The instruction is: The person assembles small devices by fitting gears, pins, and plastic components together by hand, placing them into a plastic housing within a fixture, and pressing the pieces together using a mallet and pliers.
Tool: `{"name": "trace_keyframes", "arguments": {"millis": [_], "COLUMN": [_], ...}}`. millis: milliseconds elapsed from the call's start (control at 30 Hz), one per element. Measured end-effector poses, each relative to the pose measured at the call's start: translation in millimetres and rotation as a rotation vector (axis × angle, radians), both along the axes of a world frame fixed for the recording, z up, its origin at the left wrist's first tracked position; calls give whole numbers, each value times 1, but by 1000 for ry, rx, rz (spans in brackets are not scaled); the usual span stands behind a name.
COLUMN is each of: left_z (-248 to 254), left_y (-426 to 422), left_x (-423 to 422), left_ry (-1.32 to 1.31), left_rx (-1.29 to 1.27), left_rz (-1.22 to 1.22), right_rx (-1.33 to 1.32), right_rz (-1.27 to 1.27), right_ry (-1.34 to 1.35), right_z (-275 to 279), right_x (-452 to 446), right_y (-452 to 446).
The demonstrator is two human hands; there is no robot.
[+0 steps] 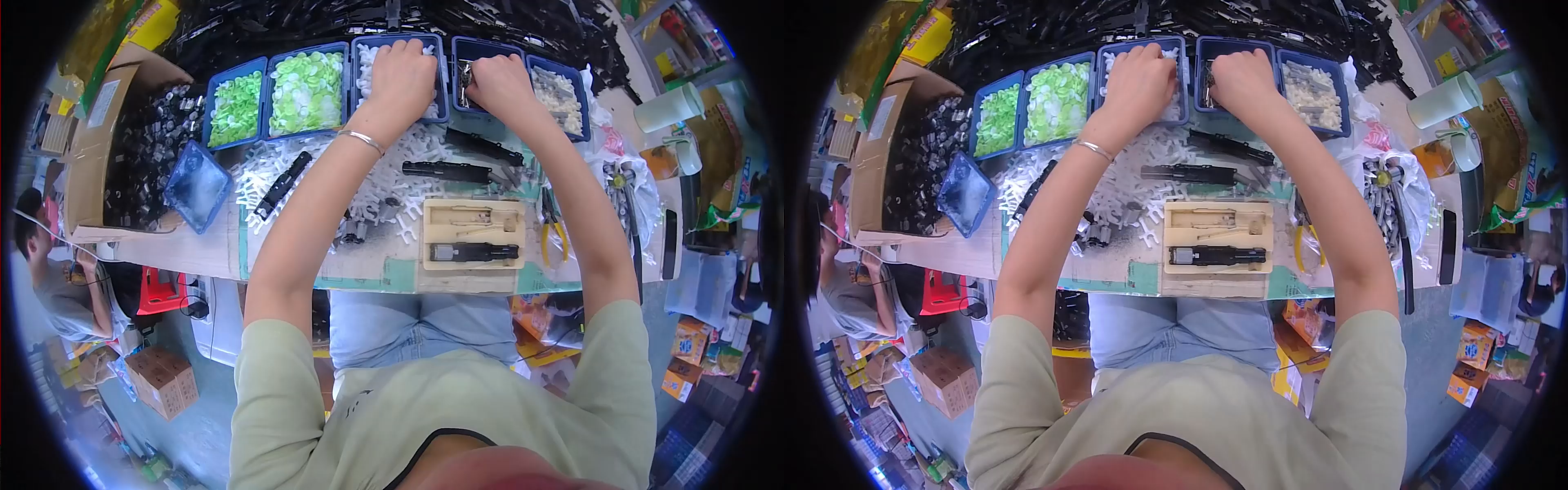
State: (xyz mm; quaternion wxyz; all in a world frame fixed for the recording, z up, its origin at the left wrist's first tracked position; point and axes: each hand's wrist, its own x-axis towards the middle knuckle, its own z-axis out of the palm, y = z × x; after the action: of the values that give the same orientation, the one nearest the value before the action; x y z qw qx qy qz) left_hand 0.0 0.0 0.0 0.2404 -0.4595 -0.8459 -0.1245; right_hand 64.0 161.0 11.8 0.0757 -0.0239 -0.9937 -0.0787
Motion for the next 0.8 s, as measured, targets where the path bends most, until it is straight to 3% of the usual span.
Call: {"name": "trace_keyframes", "arguments": {"millis": [133, 267, 333, 433, 500, 567, 733, 800], "left_z": [4, 12, 17, 25, 22, 22, 10, 9], "left_y": [-5, -23, -35, -59, -67, -78, -95, -96], "left_x": [1, 18, 32, 59, 74, 92, 131, 143], "left_ry": [-38, -209, -496, -1044, -1337, -1603, -2080, -2151], "left_rx": [51, 303, 650, 834, 1127, 1305, 1550, 1580], "left_rz": [-31, -65, -178, -100, -186, -237, -411, -459], "right_rx": [-160, -284, -395, -535, -603, -1118, -1746, -1837], "right_rz": [25, -25, 39, 100, 94, 44, 250, 310], "right_ry": [-28, -51, 13, 136, 218, 168, 275, 337], "right_z": [-3, 5, 0, -1, 7, 13, 33, 34], "right_x": [-4, -5, -5, -2, 7, 20, 100, 121], "right_y": [11, 9, 19, 25, 18, 3, -79, -100]}}
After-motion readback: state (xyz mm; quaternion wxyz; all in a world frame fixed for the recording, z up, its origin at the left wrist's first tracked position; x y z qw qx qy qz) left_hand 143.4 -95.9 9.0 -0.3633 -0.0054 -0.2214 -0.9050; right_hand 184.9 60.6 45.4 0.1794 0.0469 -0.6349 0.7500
